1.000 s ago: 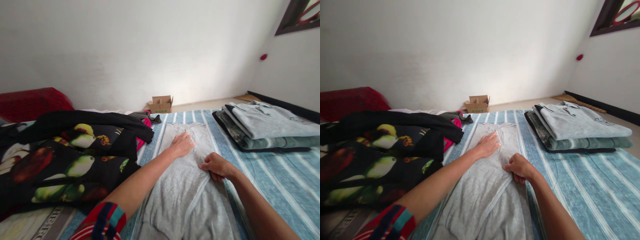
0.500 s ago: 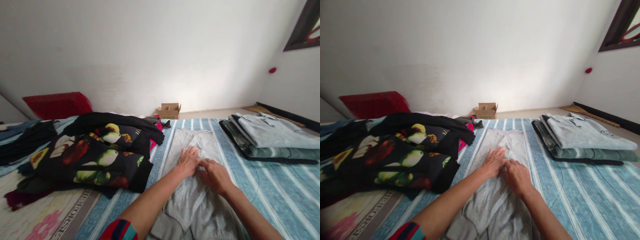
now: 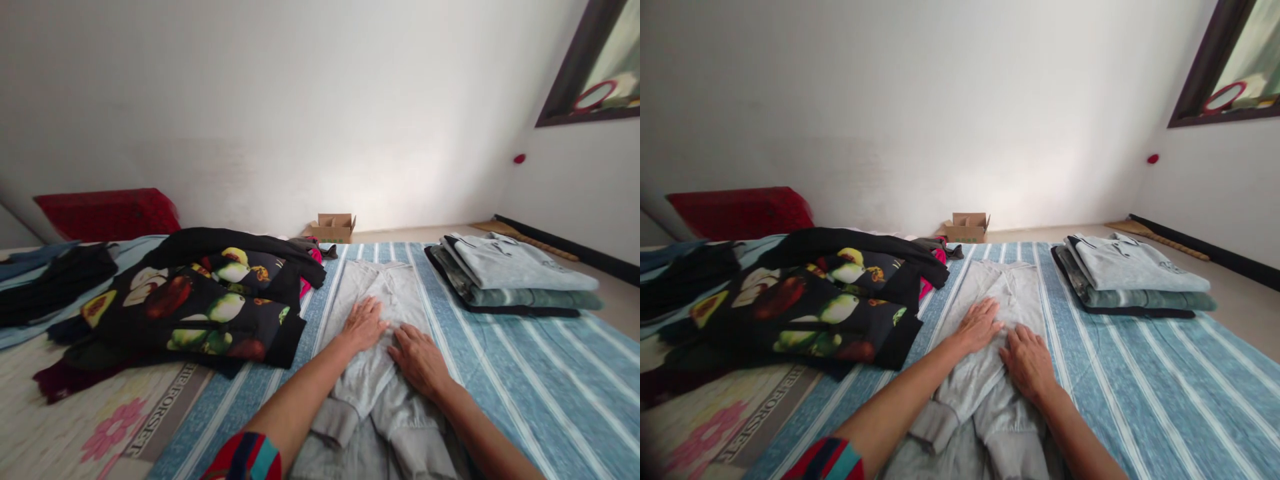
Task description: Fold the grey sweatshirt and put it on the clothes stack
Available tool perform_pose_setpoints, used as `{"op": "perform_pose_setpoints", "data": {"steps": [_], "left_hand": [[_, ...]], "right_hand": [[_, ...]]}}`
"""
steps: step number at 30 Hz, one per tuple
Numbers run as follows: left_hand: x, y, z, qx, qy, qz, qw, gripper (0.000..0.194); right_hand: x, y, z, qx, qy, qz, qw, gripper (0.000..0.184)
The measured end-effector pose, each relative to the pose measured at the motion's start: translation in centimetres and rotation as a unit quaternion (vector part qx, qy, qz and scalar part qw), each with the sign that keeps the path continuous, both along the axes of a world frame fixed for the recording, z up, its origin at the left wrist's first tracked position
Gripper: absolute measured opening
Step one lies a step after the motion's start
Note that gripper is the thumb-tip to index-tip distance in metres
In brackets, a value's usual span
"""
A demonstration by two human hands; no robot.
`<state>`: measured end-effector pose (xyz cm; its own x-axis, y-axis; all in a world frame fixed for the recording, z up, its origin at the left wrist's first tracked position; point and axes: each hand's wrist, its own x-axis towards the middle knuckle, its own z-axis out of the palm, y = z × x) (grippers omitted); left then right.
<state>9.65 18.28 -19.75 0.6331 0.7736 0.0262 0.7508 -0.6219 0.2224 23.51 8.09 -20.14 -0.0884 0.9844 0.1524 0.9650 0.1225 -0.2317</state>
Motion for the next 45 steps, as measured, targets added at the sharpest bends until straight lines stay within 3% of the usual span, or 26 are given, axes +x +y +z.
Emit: {"op": "perform_pose_setpoints", "data": {"steps": [5, 10, 14, 18, 22, 27, 32, 39, 45], "left_hand": [[-3.0, -1.9, 2.4, 0.021, -0.029, -0.027, 0.999, 0.04], [-8.2, -7.5, 4.2, -0.027, -0.046, -0.076, 0.996, 0.032], [-11.5, -12.8, 3.9, -0.082, -0.026, -0.067, 0.994, 0.043], [-12.9, -15.8, 2.6, -0.089, -0.009, -0.073, 0.993, 0.064], [-13.6, -16.7, 2.1, -0.058, -0.024, -0.106, 0.992, 0.071], [-14.6, -17.7, 2.6, -0.068, -0.01, -0.157, 0.985, 0.088], [-16.0, -18.1, 3.6, -0.083, -0.004, -0.193, 0.978, 0.099], [-18.0, -17.8, 4.7, -0.089, 0.008, -0.205, 0.975, 0.089], [-18.9, -17.5, 5.6, -0.091, 0.031, -0.211, 0.973, 0.088]], "right_hand": [[0.4, -3.6, 1.3, 0.009, 0.037, 0.048, 0.998, 0.029], [-0.2, -9.1, 2.0, 0.022, 0.086, 0.109, 0.99, 0.03], [-1.3, -12.8, 0.7, 0.037, 0.08, 0.161, 0.983, 0.047], [-2.4, -14.7, -1.9, 0.066, 0.038, 0.188, 0.979, 0.065], [-2.8, -15.4, -3.7, 0.183, -0.009, 0.213, 0.96, 0.075], [-2.7, -16.3, -3.7, 0.275, -0.102, 0.222, 0.93, 0.06], [-2.3, -16.6, -3.3, 0.264, -0.099, 0.239, 0.929, 0.064], [-2.0, -16.8, -2.8, 0.26, -0.119, 0.257, 0.923, 0.05], [-0.4, -17.4, 0.0, 0.183, -0.103, 0.277, 0.938, 0.05]]}}
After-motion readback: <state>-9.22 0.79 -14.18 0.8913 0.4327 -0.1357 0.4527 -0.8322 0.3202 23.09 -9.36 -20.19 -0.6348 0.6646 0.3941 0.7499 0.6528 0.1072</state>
